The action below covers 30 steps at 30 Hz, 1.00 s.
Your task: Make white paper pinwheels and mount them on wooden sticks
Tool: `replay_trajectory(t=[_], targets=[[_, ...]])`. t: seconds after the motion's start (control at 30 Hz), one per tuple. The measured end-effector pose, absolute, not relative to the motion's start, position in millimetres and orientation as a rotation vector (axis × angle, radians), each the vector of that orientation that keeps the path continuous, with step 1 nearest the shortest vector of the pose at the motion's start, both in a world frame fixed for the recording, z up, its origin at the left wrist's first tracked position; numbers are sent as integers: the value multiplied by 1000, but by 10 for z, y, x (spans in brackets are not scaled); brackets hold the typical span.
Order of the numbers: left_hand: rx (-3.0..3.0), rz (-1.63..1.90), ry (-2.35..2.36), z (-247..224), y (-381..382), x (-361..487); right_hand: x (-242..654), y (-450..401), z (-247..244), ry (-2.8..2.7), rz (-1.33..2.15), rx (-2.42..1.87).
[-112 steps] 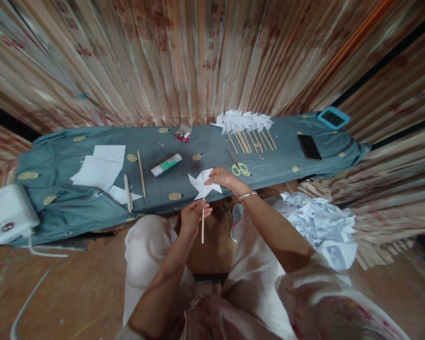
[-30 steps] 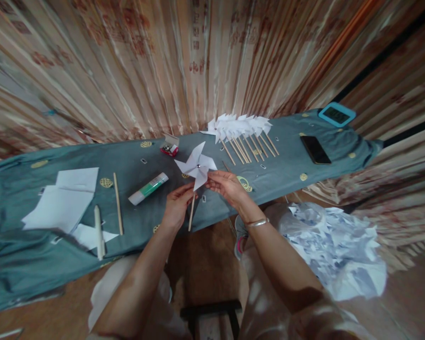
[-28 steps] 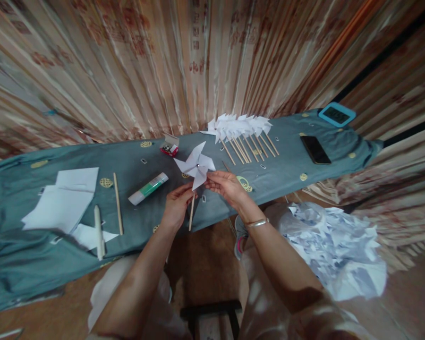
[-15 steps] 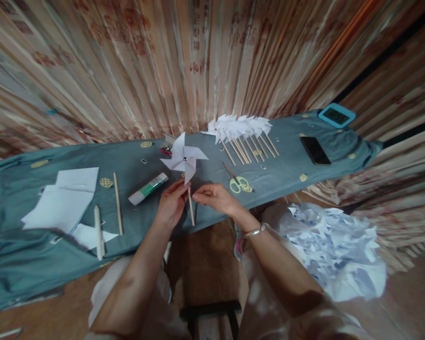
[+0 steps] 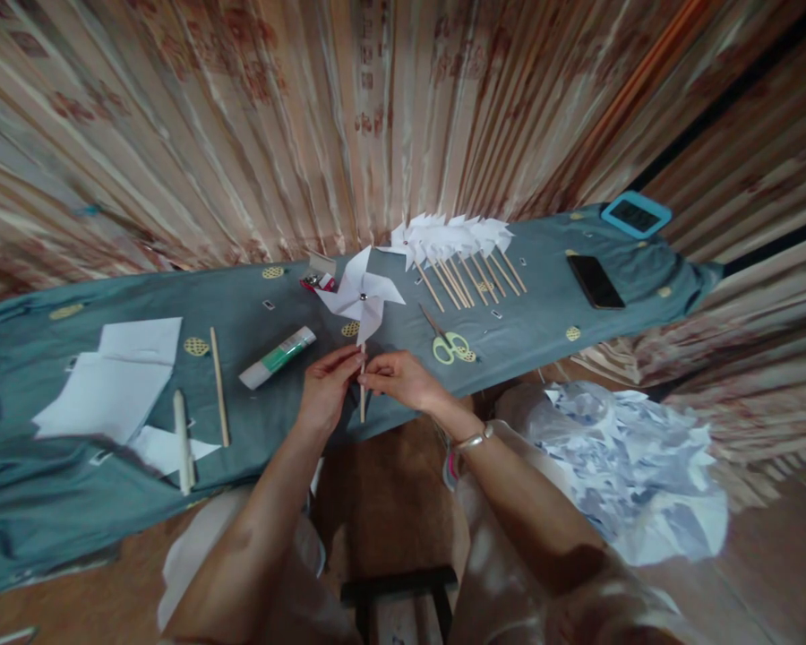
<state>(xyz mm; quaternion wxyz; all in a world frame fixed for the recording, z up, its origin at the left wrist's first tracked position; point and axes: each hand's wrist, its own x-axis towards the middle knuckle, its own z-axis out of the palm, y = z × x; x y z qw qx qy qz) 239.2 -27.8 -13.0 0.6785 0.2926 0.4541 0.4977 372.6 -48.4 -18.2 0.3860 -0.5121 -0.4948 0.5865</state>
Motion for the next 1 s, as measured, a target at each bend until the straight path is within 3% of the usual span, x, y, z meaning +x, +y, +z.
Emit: replay_trajectory(t=[0.2, 0.47, 1.0], targets=[[715, 1109, 1050, -131, -283, 2369, 4148, -449, 112, -1271, 1485, -1306], [853, 1016, 1090, -201, -315, 2324, 4526, -294, 238, -734, 1000, -1289], [970, 958, 1074, -218, -351, 2313, 4373, -260, 190, -748, 1121, -1290]])
